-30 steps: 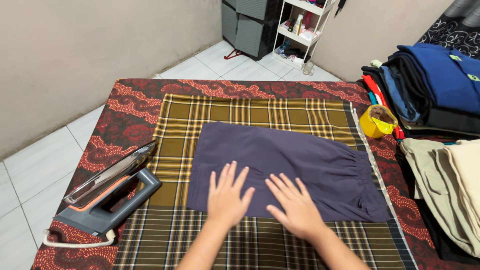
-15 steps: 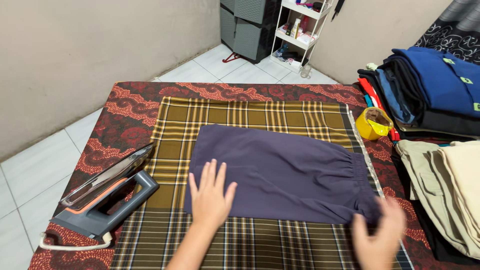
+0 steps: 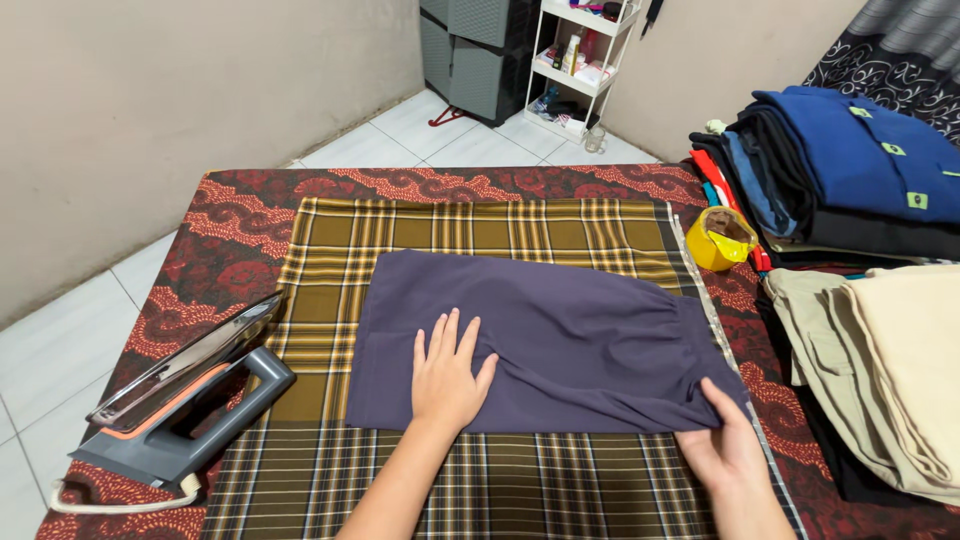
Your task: The person irons a pair of dark purple shorts on a patterned table using a handheld electric iron. They smooth the fabric, flip the shorts, and iron both sides before folding them neatly.
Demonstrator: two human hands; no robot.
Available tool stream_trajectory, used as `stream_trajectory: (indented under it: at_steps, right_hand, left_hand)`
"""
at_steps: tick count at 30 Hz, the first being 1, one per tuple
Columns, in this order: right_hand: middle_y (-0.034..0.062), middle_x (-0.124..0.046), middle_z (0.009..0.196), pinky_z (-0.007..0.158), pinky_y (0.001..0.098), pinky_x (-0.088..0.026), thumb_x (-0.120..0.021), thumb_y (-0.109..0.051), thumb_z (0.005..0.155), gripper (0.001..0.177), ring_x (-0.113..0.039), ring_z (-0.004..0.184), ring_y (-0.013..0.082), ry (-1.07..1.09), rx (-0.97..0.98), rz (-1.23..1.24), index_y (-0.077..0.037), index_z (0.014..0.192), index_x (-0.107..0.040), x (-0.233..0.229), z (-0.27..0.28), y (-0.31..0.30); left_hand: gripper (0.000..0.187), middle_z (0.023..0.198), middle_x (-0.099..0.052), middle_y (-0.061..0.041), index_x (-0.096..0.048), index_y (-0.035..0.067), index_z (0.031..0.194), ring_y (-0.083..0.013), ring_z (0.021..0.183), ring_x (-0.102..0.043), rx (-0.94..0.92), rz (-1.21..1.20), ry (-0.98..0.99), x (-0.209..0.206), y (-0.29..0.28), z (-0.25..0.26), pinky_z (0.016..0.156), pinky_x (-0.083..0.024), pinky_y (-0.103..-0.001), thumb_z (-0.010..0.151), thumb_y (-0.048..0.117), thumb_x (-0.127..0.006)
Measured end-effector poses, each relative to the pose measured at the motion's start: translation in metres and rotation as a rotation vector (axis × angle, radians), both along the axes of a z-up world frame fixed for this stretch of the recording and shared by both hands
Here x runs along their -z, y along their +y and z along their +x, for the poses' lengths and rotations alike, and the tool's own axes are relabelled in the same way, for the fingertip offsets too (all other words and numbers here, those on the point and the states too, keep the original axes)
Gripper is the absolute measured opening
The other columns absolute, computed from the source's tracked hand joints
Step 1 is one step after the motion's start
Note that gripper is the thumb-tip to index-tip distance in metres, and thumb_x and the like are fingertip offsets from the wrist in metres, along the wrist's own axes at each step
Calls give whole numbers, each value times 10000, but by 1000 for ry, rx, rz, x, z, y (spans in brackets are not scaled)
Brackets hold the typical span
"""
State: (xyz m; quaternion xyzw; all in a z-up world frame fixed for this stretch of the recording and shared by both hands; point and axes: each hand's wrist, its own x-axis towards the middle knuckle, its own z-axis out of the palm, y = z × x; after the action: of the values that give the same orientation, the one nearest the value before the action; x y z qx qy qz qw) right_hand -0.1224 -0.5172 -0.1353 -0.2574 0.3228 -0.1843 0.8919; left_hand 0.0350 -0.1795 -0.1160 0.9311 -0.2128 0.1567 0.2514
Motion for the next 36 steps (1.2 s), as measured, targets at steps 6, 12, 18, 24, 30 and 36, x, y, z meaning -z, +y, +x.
stream_trajectory:
  at_steps: [6,12,18,24,30,36]
  right_hand:
    - [87,-645,1439,1154,494,-352,-599,-107,877,478,-585,1357,269,-105,145,29,-55,1352,-605,-21,16,19]
    - [98,-631,1467,1199,539,-322,-583,-179,849,542,-555,1388,291,-154,176,33,-55,1376,-604,-29,5,23]
    - [90,-629,1462,1208,519,-334,-576,-144,864,513,-554,1388,281,-110,190,3,-46,1367,-595,-28,7,19]
    - [95,-649,1421,1177,508,-394,-543,-77,846,480,-578,1360,288,-128,229,-39,-56,1319,-621,-9,-5,4]
    - [168,-598,1388,1132,444,-465,-611,-28,936,385,-563,1327,286,29,403,-546,14,1316,-569,8,-16,-30]
    - [273,-574,1433,1104,472,-427,-639,-68,1027,345,-563,1317,336,259,309,-1505,-53,1369,-596,-29,-21,-28]
  left_hand:
    - [235,1356,-609,-85,-640,97,1097,-269,1371,-501,-25,-78,27,0,1,10,1201,-259,-573,924,252,-673]
    - [350,1375,-582,-128,-635,81,1219,-303,1365,-481,-26,-64,-65,-6,-8,9,1168,-256,-598,904,228,-681]
    - [403,1458,-543,-135,-624,99,1295,-307,1412,-445,186,-93,-92,-15,-30,-11,1182,-254,-581,929,264,-656]
    - [489,1485,-498,-161,-581,120,1381,-327,1414,-410,179,-39,64,-14,-25,-3,1174,-263,-529,933,305,-646]
    - [509,1494,-510,-166,-542,68,1414,-338,1421,-432,172,-145,34,-17,-14,-4,1186,-299,-502,960,284,-620]
    - [471,1498,-519,-153,-585,78,1380,-330,1432,-432,139,-80,-60,-35,34,-23,1189,-295,-507,957,283,-612]
